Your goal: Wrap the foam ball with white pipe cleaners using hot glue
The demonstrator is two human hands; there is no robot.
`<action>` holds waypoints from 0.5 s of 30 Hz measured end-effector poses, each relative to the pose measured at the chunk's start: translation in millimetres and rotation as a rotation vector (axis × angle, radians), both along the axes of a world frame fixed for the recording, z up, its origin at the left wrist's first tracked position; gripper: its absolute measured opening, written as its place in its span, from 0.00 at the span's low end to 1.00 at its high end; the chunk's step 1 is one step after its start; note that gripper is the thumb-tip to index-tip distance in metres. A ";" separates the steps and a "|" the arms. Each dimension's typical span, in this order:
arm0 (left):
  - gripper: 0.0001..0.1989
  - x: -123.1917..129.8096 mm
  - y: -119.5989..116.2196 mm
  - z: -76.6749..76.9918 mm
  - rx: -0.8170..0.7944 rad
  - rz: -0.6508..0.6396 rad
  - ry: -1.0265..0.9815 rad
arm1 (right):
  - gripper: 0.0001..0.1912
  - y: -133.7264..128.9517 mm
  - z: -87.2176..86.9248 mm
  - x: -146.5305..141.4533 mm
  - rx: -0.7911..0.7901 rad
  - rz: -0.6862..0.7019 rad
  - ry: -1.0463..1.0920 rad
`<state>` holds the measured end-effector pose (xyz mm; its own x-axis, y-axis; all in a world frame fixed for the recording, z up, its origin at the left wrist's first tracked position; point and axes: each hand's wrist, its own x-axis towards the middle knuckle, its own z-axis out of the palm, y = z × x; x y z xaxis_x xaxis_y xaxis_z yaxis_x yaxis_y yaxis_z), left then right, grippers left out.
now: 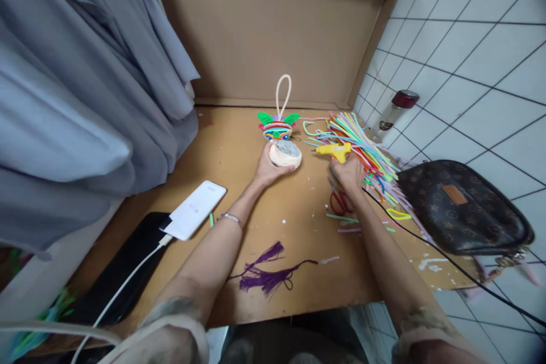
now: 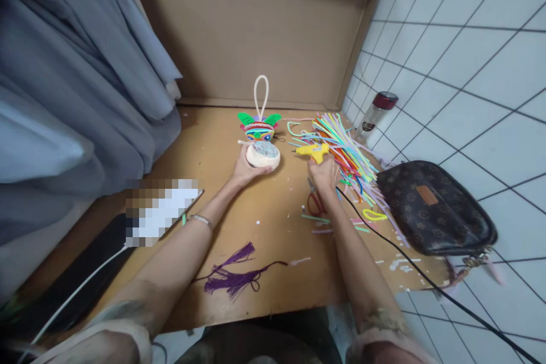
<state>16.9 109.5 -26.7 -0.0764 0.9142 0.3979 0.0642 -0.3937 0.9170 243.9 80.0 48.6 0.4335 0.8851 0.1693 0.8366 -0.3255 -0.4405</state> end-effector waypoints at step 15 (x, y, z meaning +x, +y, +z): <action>0.55 -1.0 1.8 0.8 0.045 -0.104 0.070 | 0.27 -1.2 65.8 -33.1 0.075 0.302 -0.318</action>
<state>16.0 111.3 -25.9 0.0468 0.8970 0.4395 0.0841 -0.4420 0.8931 210.8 78.8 114.4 0.0730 0.9444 0.3205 0.9871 -0.0224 -0.1588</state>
